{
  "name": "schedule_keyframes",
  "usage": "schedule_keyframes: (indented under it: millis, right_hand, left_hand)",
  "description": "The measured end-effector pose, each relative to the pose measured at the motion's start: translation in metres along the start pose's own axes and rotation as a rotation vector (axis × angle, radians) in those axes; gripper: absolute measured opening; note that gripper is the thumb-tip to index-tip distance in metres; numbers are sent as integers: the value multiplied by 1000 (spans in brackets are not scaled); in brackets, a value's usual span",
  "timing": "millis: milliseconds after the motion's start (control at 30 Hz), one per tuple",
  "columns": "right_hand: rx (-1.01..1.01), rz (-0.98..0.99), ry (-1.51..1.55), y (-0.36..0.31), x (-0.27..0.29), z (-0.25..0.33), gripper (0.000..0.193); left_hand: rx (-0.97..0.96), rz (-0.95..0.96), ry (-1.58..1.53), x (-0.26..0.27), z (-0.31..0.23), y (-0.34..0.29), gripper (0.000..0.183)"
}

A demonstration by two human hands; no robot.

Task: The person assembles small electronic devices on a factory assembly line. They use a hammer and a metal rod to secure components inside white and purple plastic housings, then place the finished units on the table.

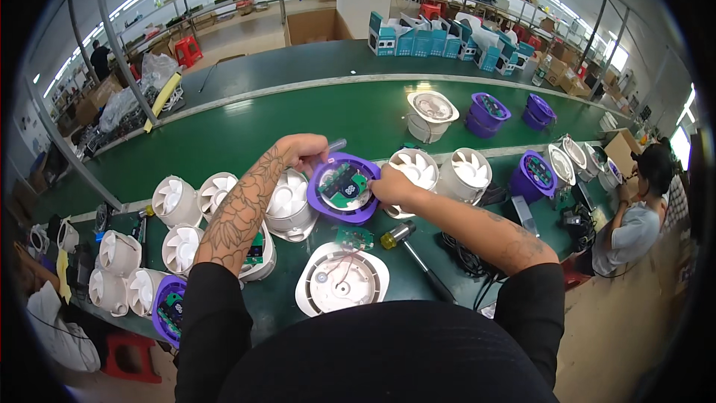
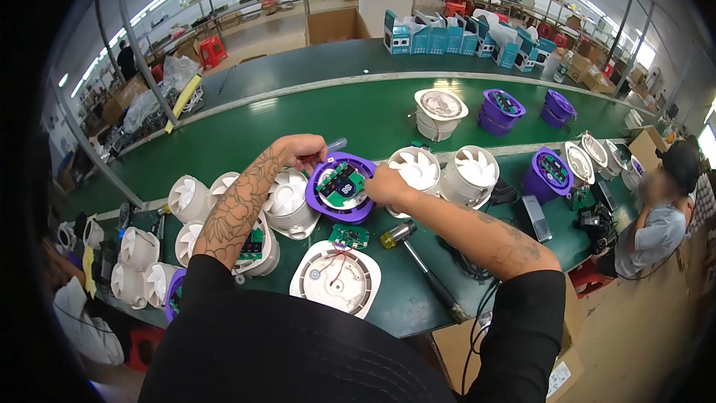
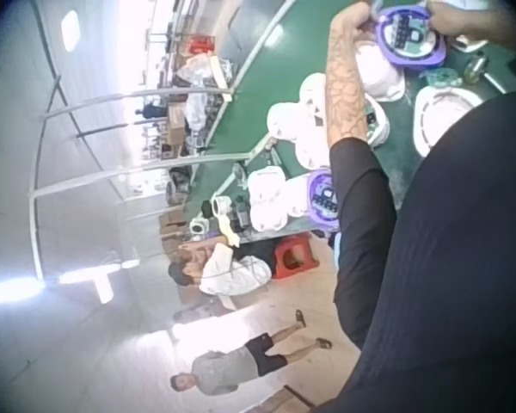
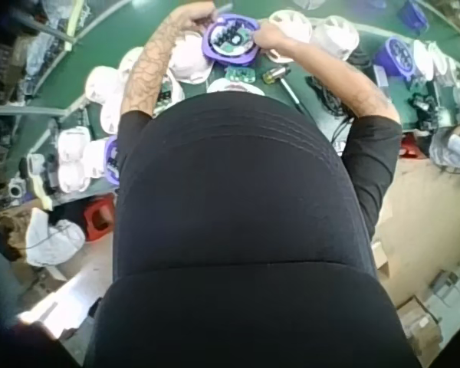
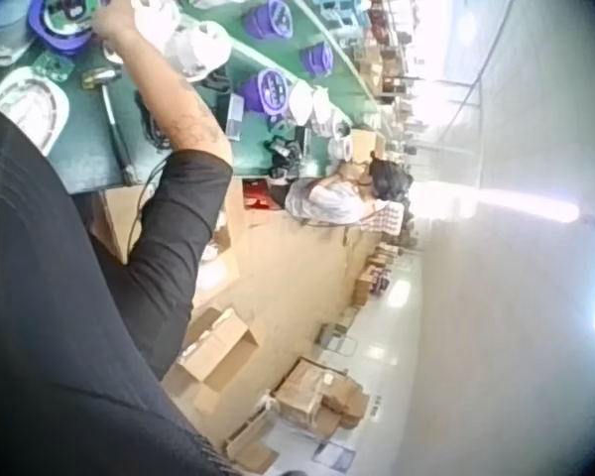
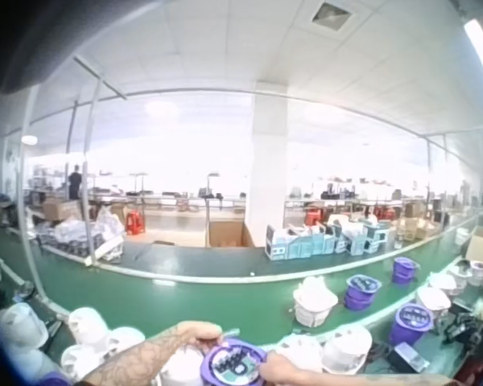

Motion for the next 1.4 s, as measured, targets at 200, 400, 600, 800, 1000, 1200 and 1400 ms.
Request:
schedule_keyframes:
  millis: [200,400,600,800,1000,1200,1400]
  right_hand:
    - [441,-368,-382,-45,21,-15,40]
    - [276,-331,-620,-196,20,-116,50]
    - [194,-215,-602,-212,-23,-163,47]
    - [208,-375,-322,-203,-29,-182,37]
    - [10,-197,29,-222,-23,-165,35]
    - [180,-115,13,-242,-18,-146,35]
    - [268,8,96,-276,8,-85,27]
  left_hand:
    - [-561,-401,-12,17,14,-15,22]
    - [-1027,-113,-1072,-87,48,-205,29]
    - [-913,-100,-1012,-185,106,-165,25]
    - [-821,-133,-910,-194,112,-150,25]
    - [-782,-223,-723,-201,126,-145,20]
    - [-958,-408,-637,-204,111,-162,13]
    - [-839,-505,-475,-199,109,-157,24]
Point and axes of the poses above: each hand's wrist, its own y-axis towards the middle knuckle, its own x-axis out of the back of the hand, z = x × y, the point moved 2 cm from there along y, towards the middle knuckle, and after that the axes turned 5 degrees about -y, right-handed, at the moved point
